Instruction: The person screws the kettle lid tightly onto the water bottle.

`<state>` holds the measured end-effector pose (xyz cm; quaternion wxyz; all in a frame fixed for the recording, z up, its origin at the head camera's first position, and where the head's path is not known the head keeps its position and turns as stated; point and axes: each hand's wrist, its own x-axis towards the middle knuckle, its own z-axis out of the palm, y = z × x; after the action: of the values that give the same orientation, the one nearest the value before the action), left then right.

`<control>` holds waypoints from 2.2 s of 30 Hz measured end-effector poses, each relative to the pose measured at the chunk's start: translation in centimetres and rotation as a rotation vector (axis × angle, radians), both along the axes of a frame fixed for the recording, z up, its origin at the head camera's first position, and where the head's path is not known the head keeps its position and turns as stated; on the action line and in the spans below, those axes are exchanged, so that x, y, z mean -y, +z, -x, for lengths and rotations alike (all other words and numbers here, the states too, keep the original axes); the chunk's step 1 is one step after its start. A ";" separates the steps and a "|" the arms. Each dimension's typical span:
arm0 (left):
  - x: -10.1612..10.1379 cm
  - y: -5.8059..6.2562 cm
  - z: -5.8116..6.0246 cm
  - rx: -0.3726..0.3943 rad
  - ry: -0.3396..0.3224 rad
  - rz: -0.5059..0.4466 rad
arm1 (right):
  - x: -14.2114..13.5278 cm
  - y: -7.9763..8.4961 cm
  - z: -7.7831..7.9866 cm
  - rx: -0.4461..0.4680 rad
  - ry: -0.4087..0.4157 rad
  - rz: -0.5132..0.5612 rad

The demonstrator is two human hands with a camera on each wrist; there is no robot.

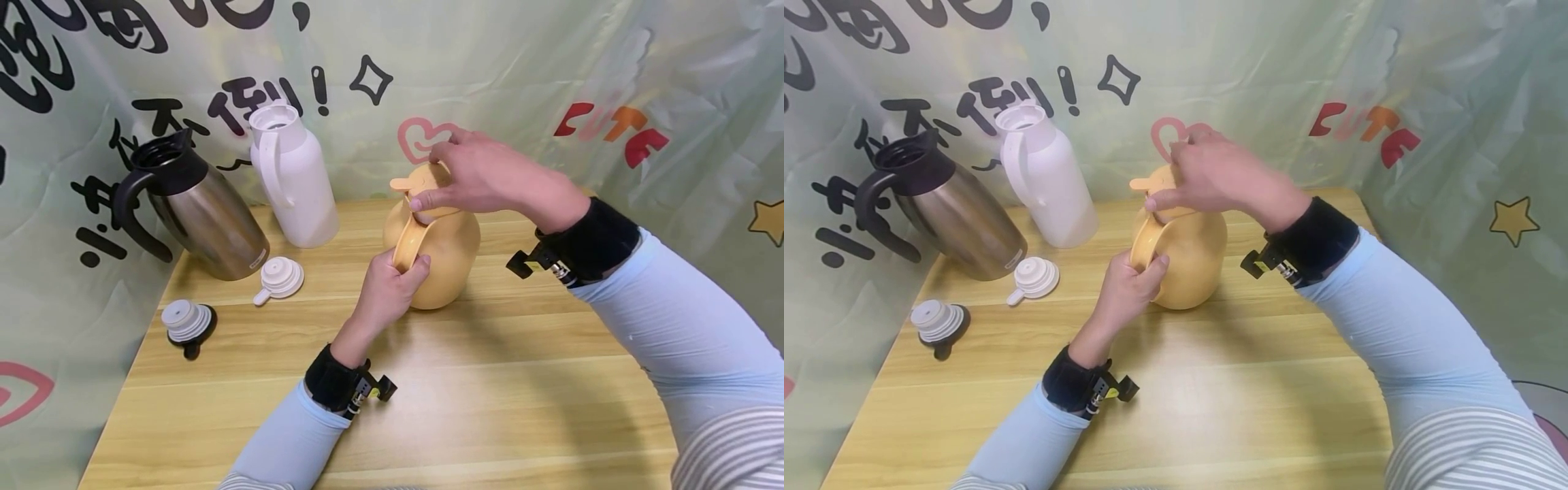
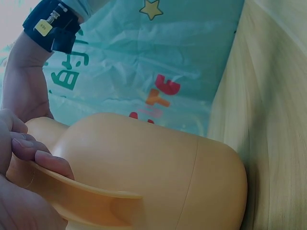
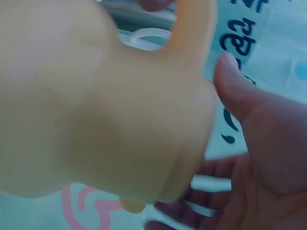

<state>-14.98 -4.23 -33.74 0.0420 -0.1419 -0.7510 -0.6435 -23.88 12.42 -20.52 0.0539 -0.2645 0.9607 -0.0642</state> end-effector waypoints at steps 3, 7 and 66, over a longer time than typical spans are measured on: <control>0.0 -1.4 0.7 -0.008 -0.002 0.001 | -0.6 0.1 0.2 0.055 0.124 0.041; -0.1 -2.9 1.5 -0.028 0.004 0.003 | -1.0 0.0 0.3 0.127 0.207 0.080; 0.0 -2.4 1.4 -0.031 0.007 0.019 | -1.6 0.2 1.2 0.061 0.185 -0.054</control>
<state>-16.34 -4.19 -36.19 0.0547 -0.1498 -0.7567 -0.6341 -25.12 14.03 -20.37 0.0957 -0.3483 0.9316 -0.0409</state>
